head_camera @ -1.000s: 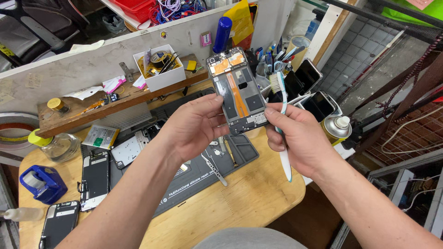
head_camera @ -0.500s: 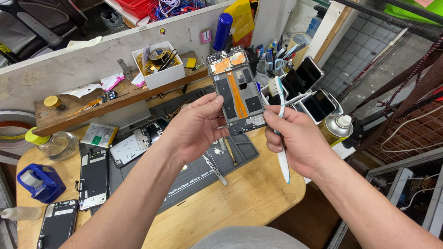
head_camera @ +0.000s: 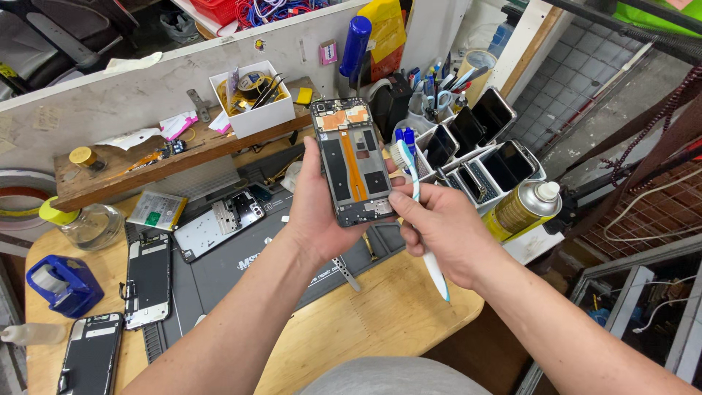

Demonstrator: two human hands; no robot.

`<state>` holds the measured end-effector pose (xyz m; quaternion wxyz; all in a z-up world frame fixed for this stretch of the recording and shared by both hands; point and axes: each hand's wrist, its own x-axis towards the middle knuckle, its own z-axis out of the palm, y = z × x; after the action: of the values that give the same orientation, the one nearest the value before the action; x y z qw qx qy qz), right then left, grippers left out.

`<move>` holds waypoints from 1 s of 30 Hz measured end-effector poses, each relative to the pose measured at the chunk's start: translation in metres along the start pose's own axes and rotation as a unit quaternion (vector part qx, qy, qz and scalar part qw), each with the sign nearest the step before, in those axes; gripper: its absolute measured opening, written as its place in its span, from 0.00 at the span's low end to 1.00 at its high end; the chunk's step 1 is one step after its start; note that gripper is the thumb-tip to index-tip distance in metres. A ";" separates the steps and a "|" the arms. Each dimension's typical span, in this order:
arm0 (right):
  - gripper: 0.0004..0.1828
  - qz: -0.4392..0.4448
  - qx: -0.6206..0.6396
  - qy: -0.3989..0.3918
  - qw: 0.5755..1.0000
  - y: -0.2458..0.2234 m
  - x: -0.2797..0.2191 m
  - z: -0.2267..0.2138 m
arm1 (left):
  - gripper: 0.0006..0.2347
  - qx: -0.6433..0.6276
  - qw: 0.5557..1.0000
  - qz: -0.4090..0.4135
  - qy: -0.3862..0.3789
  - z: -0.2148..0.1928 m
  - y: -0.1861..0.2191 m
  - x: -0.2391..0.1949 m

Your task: The person cleans the interior of a disassembled smartphone using a toothbrush and compressed air. They brush various internal components and ports, then spray compressed air onto a small circuit board and the phone chassis. Finally, they handle a new battery pack.

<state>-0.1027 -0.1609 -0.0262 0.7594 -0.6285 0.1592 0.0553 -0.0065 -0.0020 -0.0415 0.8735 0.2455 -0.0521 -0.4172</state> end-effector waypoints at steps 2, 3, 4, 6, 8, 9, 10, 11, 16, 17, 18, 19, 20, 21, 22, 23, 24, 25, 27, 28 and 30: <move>0.16 -0.021 -0.039 0.025 0.999 -0.005 -0.005 0.001 | 0.41 -0.001 0.999 0.018 0.028 -0.001 -0.001 0.002; 0.18 -0.033 -0.071 0.040 0.996 -0.007 -0.008 0.002 | 0.40 -0.001 0.999 0.030 0.044 -0.002 0.000 0.001; 0.20 -0.045 -0.104 0.055 0.992 -0.009 -0.010 0.002 | 0.40 0.007 0.998 0.029 0.058 -0.003 0.002 0.000; 0.23 -0.064 -0.149 0.073 0.984 -0.011 -0.013 0.001 | 0.40 0.022 0.996 0.025 0.084 -0.004 0.003 0.001; 0.22 -0.078 -0.172 0.076 0.979 -0.010 -0.016 0.001 | 0.41 0.024 0.995 0.017 0.095 -0.004 0.003 0.002; 0.21 -0.124 -0.258 0.083 0.955 -0.008 -0.016 0.001 | 0.41 0.025 0.994 0.014 0.102 -0.005 0.004 0.001; 0.20 -0.169 -0.340 0.091 0.921 -0.007 -0.017 0.002 | 0.40 0.026 0.994 0.015 0.103 -0.007 0.004 0.000; 0.19 -0.212 -0.419 0.100 0.877 -0.006 -0.017 0.002 | 0.40 0.027 0.994 0.015 0.102 -0.008 0.004 0.000; 0.20 -0.286 -0.466 0.061 0.835 -0.011 -0.013 0.002 | 0.40 0.010 0.994 -0.012 0.105 -0.014 0.007 -0.004; 0.20 -0.271 -0.485 0.082 0.827 -0.013 -0.011 0.001 | 0.40 0.021 0.992 -0.026 0.119 -0.015 0.009 -0.007; 0.20 -0.267 -0.483 0.106 0.827 -0.016 -0.010 0.000 | 0.40 0.032 0.990 -0.040 0.132 -0.015 0.010 -0.009; 0.19 -0.262 -0.482 0.129 0.826 -0.016 -0.009 0.000 | 0.40 0.033 0.991 -0.040 0.126 -0.016 0.011 -0.010; 0.19 -0.257 -0.480 0.153 0.825 -0.017 -0.009 -0.001 | 0.40 0.035 0.991 -0.039 0.121 -0.016 0.011 -0.012; 0.20 -0.263 -0.481 0.121 0.827 -0.016 -0.009 0.000 | 0.40 0.036 0.992 -0.038 0.115 -0.016 0.011 -0.013; 0.20 -0.269 -0.483 0.089 0.829 -0.013 -0.010 0.001 | 0.40 0.031 0.990 -0.041 0.134 -0.016 0.010 -0.015; 0.21 -0.276 -0.484 0.059 0.828 -0.011 -0.011 0.002 | 0.39 0.028 0.987 -0.044 0.151 -0.015 0.010 -0.015; 0.20 -0.315 -0.468 0.057 0.823 -0.009 -0.011 0.004 | 0.39 0.024 0.984 -0.048 0.168 -0.014 0.011 -0.015; 0.19 -0.353 -0.451 0.053 0.818 -0.005 -0.012 0.008 | 0.39 0.024 0.986 -0.046 0.157 -0.015 0.011 -0.017; 0.18 -0.309 -0.414 0.083 0.852 -0.003 -0.011 0.016 | 0.39 0.025 0.990 -0.042 0.135 -0.017 0.015 -0.022; 0.18 -0.224 -0.393 0.115 0.884 -0.004 -0.011 0.020 | 0.39 0.030 0.989 -0.039 0.140 -0.019 0.018 -0.026; 0.17 -0.200 -0.391 0.119 0.890 -0.006 -0.014 0.027 | 0.38 0.037 0.988 -0.039 0.146 -0.021 0.020 -0.031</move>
<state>-0.1093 -0.1348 -0.0119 0.4225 -0.8949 0.0850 -0.1157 -0.0062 0.0400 -0.0468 0.8454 0.3376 0.0706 -0.4079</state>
